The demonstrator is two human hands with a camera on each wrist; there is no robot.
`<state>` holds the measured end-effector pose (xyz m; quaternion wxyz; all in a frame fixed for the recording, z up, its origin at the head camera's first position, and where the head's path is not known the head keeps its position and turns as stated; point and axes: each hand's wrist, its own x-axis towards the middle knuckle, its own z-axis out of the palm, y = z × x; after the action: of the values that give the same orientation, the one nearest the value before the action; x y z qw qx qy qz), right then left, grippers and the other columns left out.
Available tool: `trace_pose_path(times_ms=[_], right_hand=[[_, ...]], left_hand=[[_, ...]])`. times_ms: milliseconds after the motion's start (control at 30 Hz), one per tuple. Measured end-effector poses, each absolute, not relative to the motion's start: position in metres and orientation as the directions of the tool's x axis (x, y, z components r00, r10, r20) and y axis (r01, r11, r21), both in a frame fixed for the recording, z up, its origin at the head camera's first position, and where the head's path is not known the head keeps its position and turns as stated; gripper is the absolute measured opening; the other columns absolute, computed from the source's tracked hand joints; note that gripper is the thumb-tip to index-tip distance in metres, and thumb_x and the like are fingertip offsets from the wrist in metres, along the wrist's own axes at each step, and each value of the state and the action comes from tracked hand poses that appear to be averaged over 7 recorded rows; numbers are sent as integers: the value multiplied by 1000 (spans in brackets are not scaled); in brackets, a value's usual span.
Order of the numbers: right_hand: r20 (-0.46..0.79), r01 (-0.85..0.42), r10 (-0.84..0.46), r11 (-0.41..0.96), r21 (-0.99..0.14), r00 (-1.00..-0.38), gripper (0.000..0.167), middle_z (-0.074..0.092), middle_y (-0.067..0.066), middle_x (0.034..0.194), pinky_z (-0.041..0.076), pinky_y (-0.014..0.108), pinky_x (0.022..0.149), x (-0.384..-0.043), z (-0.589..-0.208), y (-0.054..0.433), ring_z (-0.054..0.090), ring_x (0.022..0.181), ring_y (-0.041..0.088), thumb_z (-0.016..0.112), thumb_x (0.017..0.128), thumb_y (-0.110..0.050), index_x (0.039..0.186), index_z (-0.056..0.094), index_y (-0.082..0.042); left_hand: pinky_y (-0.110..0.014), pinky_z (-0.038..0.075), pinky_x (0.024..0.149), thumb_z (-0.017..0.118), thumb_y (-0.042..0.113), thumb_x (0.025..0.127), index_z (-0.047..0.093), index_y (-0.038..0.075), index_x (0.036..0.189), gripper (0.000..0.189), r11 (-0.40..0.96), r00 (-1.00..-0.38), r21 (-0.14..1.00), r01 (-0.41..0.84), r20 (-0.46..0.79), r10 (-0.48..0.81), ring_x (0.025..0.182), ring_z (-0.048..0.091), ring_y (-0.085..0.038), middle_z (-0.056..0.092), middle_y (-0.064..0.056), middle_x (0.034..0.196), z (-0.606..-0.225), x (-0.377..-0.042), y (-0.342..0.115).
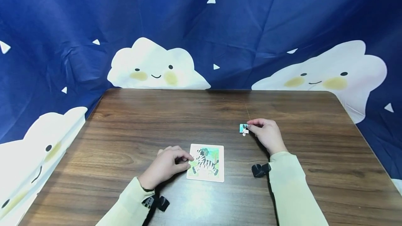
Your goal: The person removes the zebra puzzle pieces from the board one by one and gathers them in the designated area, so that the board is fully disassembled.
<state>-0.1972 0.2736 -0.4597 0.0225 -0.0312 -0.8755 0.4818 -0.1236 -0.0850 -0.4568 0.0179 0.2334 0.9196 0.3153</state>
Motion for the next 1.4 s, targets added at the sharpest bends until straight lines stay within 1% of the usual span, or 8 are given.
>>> trace_pose_path(times_ms=[133, 400, 633, 700, 933, 1000, 1200, 1400], right_hand=[[24, 17, 65, 572, -820, -998, 24, 69, 10, 91, 46, 22, 58, -199, -459, 273, 54, 63, 6, 67, 94, -16, 108, 73, 3], [31, 9, 54, 615, -789, -998, 23, 70, 11, 92, 46, 23, 60, -199, -460, 273, 56, 65, 9, 66, 95, -17, 108, 73, 1], [68, -13, 53, 685, -729, -996, 24, 73, 16, 106, 39, 30, 80, -195, -459, 271, 58, 95, 22, 68, 94, -24, 104, 75, -3], [79, -18, 61, 671, -741, -995, 24, 73, 16, 104, 40, 29, 77, -193, -459, 270, 58, 92, 22, 68, 94, -24, 104, 75, -3], [160, -87, 76, 580, -810, -984, 22, 73, 12, 95, 43, 16, 68, -188, -455, 256, 57, 76, 3, 70, 93, -18, 103, 74, 0], [162, -99, 63, 565, -819, -985, 21, 73, 12, 89, 44, 17, 65, -185, -451, 249, 59, 73, 5, 70, 93, -18, 103, 74, 0], [121, -101, 0, 556, -825, -993, 18, 67, 14, 73, 46, 26, 58, -178, -441, 229, 62, 63, 26, 72, 92, -21, 101, 73, -6], [86, -102, -54, 541, -835, -995, 18, 66, 13, 71, 46, 29, 56, -173, -438, 214, 61, 59, 26, 73, 91, -21, 102, 73, -6]], left_hand=[[-33, 28, 74, 78, 25, 83, 78, 27, 96, 14, 692, -890, 590, 416, 110, 442, 81, 52, -9, 61, 13, 83, -456, -124, -85], [-33, 28, 76, 78, 26, 83, 78, 28, 97, 14, 688, -888, 588, 425, 122, 444, 82, 52, -7, 62, 14, 84, -457, -124, -86], [-33, 28, 76, 78, 26, 82, 78, 29, 96, 14, 691, -892, 591, 416, 117, 436, 82, 51, -6, 61, 15, 83, -459, -124, -84], [-33, 28, 76, 78, 26, 82, 78, 29, 96, 14, 692, -893, 591, 415, 117, 435, 81, 51, -7, 61, 15, 83, -459, -124, -84], [-33, 28, 75, 78, 24, 82, 77, 28, 95, 14, 695, -892, 585, 418, 120, 436, 81, 51, -8, 61, 14, 83, -458, -124, -85], [-33, 28, 75, 78, 24, 82, 77, 28, 95, 14, 698, -892, 581, 418, 118, 437, 81, 51, -8, 61, 14, 83, -457, -124, -85], [-33, 27, 75, 78, 24, 81, 77, 28, 94, 14, 696, -890, 581, 422, 118, 440, 81, 51, -9, 61, 13, 83, -455, -123, -84], [-33, 27, 76, 79, 24, 81, 76, 28, 94, 14, 695, -886, 580, 426, 112, 449, 82, 50, -9, 61, 14, 83, -456, -123, -84]])
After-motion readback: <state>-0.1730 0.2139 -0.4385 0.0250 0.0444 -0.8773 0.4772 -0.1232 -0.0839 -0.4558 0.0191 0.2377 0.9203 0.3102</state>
